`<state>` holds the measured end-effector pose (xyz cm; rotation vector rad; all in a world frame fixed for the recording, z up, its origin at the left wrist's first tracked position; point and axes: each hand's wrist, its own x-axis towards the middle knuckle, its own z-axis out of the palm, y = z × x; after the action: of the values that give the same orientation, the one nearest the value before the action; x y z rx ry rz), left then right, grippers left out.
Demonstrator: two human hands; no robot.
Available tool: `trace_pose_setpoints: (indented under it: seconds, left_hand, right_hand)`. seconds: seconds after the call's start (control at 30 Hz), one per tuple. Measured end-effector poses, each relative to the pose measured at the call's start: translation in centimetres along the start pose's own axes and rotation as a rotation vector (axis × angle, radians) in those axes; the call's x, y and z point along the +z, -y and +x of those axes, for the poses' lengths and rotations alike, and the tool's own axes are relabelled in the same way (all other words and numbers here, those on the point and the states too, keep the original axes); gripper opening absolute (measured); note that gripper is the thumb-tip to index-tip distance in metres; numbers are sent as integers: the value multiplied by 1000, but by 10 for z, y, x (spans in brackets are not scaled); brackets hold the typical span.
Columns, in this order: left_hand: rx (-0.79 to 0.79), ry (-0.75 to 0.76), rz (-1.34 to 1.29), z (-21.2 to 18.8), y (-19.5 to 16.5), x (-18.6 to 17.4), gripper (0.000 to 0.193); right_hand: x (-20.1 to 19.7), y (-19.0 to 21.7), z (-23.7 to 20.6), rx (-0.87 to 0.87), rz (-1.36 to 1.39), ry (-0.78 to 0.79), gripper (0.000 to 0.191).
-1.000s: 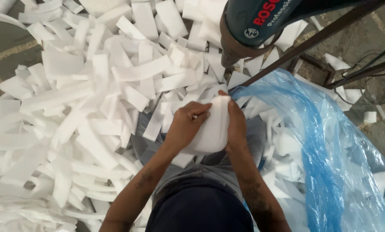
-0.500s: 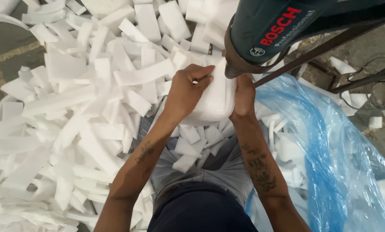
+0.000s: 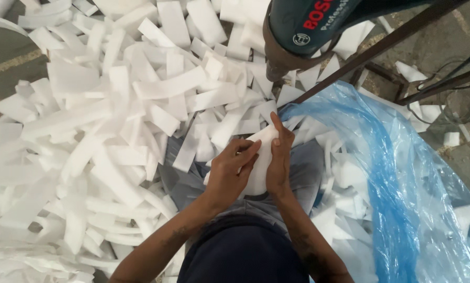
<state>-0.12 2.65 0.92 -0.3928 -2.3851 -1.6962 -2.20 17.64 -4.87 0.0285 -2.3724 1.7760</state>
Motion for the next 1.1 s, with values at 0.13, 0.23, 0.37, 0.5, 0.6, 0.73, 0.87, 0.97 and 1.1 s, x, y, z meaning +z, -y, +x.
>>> trace_pose_setpoints:
  seconds: [0.13,0.23,0.37,0.5,0.6,0.73,0.87,0.97,1.1]
  left_hand:
    - [-85,-52,-118,5,16,5,29]
    - [-284,-72,-202,13,27,4,42]
    - [-531,-145,-358,17,39,-2,50]
    - [-422,-179,-367,5,57,-4,43]
    - [-493,-144,-361,-9,76,-3,38]
    - [-831,-14,-708,-12,105,-21,63]
    - [-1088,144,-802,-6,122,-44,54]
    - [-961,347,-537,-5,124,-56,47]
    - [-853,369,-521,-4,119,-62,41]
  right_hand:
    - [1,-2,8,30,167,71,60]
    - [-6,-11,14,193,762,156,69]
    - [-15,-22,3,158,136,257,72]
    - [-17,-21,-10,155,84,312,74]
    - [-21,-14,-15,93,-65,333,75]
    - [-25,-6,-23,-300,-359,285,73]
    - [-16,-7,-34,-505,-524,302,62]
    - [-10,-6,-46,-725,-629,321,57]
    - [-14,-3,-57,-630,-503,412,60]
